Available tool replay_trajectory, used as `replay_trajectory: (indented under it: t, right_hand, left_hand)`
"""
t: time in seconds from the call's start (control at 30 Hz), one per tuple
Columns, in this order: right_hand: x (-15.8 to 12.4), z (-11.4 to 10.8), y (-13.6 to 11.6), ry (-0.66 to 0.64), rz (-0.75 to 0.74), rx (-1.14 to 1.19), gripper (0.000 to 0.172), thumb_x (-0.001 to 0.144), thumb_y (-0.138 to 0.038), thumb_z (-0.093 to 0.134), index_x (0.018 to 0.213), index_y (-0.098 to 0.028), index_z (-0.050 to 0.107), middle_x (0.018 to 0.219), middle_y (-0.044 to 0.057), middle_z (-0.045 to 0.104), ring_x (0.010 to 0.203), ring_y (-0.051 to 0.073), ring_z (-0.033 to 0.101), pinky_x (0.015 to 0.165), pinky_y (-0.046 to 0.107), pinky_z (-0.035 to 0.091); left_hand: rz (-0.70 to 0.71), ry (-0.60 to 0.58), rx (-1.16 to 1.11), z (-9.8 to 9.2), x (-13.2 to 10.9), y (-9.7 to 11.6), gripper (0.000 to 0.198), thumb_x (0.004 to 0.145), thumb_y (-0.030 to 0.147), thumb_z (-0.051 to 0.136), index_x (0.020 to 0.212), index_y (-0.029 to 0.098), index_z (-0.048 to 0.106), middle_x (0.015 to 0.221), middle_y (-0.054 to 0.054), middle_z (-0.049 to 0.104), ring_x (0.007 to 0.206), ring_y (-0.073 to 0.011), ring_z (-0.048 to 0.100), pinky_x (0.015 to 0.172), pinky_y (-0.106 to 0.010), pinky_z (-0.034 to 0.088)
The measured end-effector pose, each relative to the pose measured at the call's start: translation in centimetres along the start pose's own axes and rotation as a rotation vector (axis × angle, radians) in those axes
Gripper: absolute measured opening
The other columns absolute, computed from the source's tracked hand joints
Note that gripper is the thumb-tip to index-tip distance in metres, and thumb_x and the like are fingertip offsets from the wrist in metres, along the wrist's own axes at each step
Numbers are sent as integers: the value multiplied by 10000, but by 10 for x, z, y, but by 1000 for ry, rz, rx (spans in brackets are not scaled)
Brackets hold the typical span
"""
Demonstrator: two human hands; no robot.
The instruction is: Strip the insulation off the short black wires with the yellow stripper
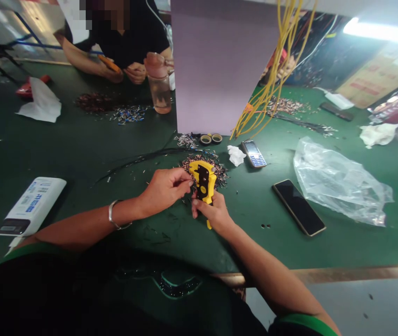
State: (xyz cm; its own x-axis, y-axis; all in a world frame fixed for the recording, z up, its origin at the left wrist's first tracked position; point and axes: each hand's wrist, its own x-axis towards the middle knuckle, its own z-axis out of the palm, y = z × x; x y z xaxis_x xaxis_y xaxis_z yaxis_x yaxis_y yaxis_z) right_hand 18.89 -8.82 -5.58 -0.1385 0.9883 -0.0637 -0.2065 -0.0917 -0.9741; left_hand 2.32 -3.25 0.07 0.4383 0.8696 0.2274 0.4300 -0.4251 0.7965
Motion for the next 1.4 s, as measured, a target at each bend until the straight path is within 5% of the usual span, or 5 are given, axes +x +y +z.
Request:
replay_trajectory:
  t: [0.37, 0.8, 1.13, 1.4]
  right_hand:
    - [0, 1, -9, -30, -58, -162, 324, 736, -498, 753, 778, -198, 639, 701, 29, 668, 638, 196, 621, 675, 358, 521]
    - [-6, 2, -1, 142, -50, -248, 328, 764, -480, 735, 711, -194, 584, 521, -10, 600, 447, 138, 547, 480, 279, 456]
    - [-5, 2, 1, 212, 0, -242, 328, 746, -462, 748, 717, -210, 540, 445, -51, 546, 350, 110, 474, 384, 249, 390]
    - [5, -9, -4, 32, -35, -44, 290, 703, -356, 795, 873, -183, 637, 699, 4, 666, 598, 171, 624, 639, 342, 529]
  left_hand:
    - [-29, -29, -36, 4, -6, 4, 149, 845, 178, 535, 736, 172, 636, 620, -1, 695, 576, -110, 617, 576, -240, 447]
    - [-52, -51, -68, 5, -7, 3, 138, 825, 188, 544, 738, 159, 645, 618, -3, 661, 561, -103, 570, 531, -229, 415]
    - [-226, -123, -374, 6, 2, -2, 121, 822, 224, 556, 715, 175, 584, 626, -2, 646, 469, -67, 541, 466, -200, 452]
    - [-266, 5, -446, -14, 21, -13, 91, 787, 237, 621, 742, 162, 645, 637, -15, 661, 475, -66, 548, 477, -217, 470]
